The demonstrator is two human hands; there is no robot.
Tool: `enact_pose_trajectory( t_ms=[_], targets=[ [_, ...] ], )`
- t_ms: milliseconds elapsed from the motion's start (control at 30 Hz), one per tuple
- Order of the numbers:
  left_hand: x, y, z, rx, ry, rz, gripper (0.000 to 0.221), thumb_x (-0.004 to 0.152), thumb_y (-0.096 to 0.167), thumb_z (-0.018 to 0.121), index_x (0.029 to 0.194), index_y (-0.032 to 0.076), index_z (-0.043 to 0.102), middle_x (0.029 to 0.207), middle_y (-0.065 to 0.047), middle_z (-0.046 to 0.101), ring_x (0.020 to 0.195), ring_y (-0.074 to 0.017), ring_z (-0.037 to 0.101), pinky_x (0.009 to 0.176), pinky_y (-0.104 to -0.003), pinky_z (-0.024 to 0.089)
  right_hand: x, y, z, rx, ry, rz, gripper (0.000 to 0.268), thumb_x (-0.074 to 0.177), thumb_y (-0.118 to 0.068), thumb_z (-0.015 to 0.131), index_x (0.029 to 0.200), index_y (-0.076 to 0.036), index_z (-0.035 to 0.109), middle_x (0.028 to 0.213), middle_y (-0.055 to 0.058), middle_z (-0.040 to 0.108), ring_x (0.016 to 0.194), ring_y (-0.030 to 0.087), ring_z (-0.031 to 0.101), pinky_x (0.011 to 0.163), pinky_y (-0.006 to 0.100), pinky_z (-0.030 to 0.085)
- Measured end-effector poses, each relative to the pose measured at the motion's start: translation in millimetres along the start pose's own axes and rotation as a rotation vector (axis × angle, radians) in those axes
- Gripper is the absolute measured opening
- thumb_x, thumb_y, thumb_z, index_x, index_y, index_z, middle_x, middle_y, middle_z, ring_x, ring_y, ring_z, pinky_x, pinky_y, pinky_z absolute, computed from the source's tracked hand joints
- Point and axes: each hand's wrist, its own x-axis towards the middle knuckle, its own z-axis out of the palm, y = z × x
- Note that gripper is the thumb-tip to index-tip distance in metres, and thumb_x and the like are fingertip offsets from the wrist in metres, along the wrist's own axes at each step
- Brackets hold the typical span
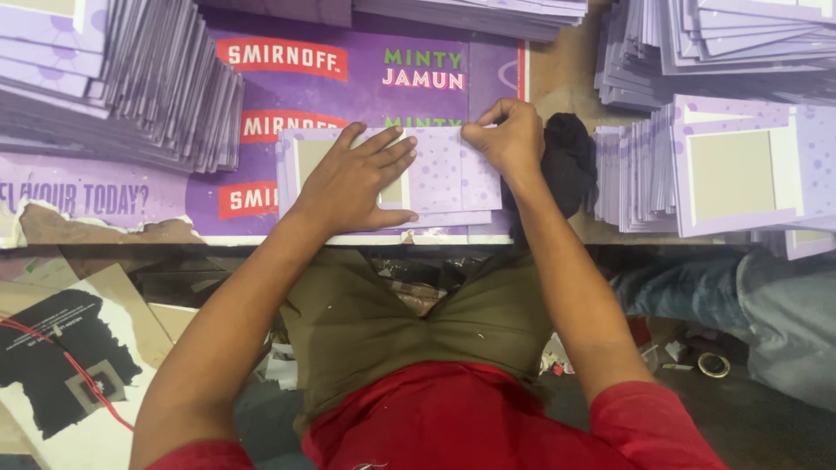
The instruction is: The person sits on the floor and repeatedly folds purple paper sheets in half, then wipes the folded edge with a black cloth. The person stacks the finished sheets on the right side of the table.
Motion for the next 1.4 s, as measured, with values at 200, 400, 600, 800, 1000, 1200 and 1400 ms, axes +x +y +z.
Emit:
enact_pose_trajectory(
  t_ms=[200,400,600,800,1000,1200,1400],
  targets=[
    [-2,-1,5,0.038,-0.005,-0.002,0.083,0.085,0.069,0.063,0.136,0.003,0.064,0.150,-0.008,0.057,0.144,-0.0234,0.044,0.118,-0.053,0.028,-6,-4,-2,0.008,-0.006,-0.018,0.028,0.066,-0.026,0.090,0.075,-0.011,0.068,0.069,0.002,0.071,0.062,0.014,0.069,0.061,0.030,0.053],
    [-4,0,6,0.048,0.009,-0.026,0.086,0.084,0.072,0.061,0.138,0.005,0.062,0.150,-0.007,0.056,0.144,-0.0228,0.044,0.116,-0.059,0.026,-21,9,-3,0.117,-0.098,-0.209,0.047,0.063,-0.015,0.089,0.101,-0.008,0.063,0.090,0.006,0.072,0.077,0.014,0.069,0.069,0.030,0.056],
    [-3,-2,7,0.039,-0.009,-0.031,0.088,0.084,0.074,0.059,0.141,0.006,0.060,0.152,-0.007,0.055,0.144,-0.0232,0.043,0.116,-0.060,0.026,-25,9,-3,0.194,-0.077,-0.207,0.046,0.062,-0.012,0.089,0.102,-0.005,0.066,0.093,0.007,0.074,0.081,0.014,0.071,0.073,0.029,0.057],
    [-2,-5,12,0.032,-0.009,-0.031,0.088,0.086,0.074,0.058,0.140,0.005,0.060,0.151,-0.008,0.054,0.144,-0.0242,0.042,0.115,-0.062,0.024,-5,-12,1,0.100,-0.034,0.028,0.032,0.063,-0.020,0.090,0.085,-0.009,0.070,0.079,0.004,0.076,0.066,0.013,0.072,0.063,0.029,0.057],
    [-3,-4,13,0.046,0.007,-0.045,0.089,0.085,0.075,0.059,0.140,0.005,0.061,0.152,-0.007,0.055,0.145,-0.0234,0.042,0.115,-0.061,0.026,-10,-23,1,-0.006,0.010,0.050,0.034,0.066,-0.027,0.090,0.086,-0.008,0.071,0.081,0.006,0.077,0.069,0.016,0.073,0.068,0.031,0.056],
    [-3,-3,15,0.040,0.017,-0.064,0.088,0.085,0.075,0.060,0.140,0.006,0.061,0.151,-0.007,0.056,0.144,-0.0228,0.043,0.114,-0.062,0.026,-45,6,-8,0.099,-0.162,-0.202,0.089,0.060,-0.012,0.087,0.140,-0.004,0.048,0.113,0.015,0.071,0.101,0.022,0.071,0.088,0.033,0.057],
    [-4,-4,9,0.029,0.001,-0.064,0.091,0.083,0.075,0.061,0.141,0.005,0.060,0.151,-0.008,0.054,0.143,-0.0241,0.043,0.114,-0.064,0.025,-54,16,-3,0.297,-0.113,-0.299,0.089,0.062,-0.007,0.086,0.139,-0.001,0.043,0.118,0.018,0.069,0.107,0.023,0.071,0.092,0.032,0.058]
  ],
)
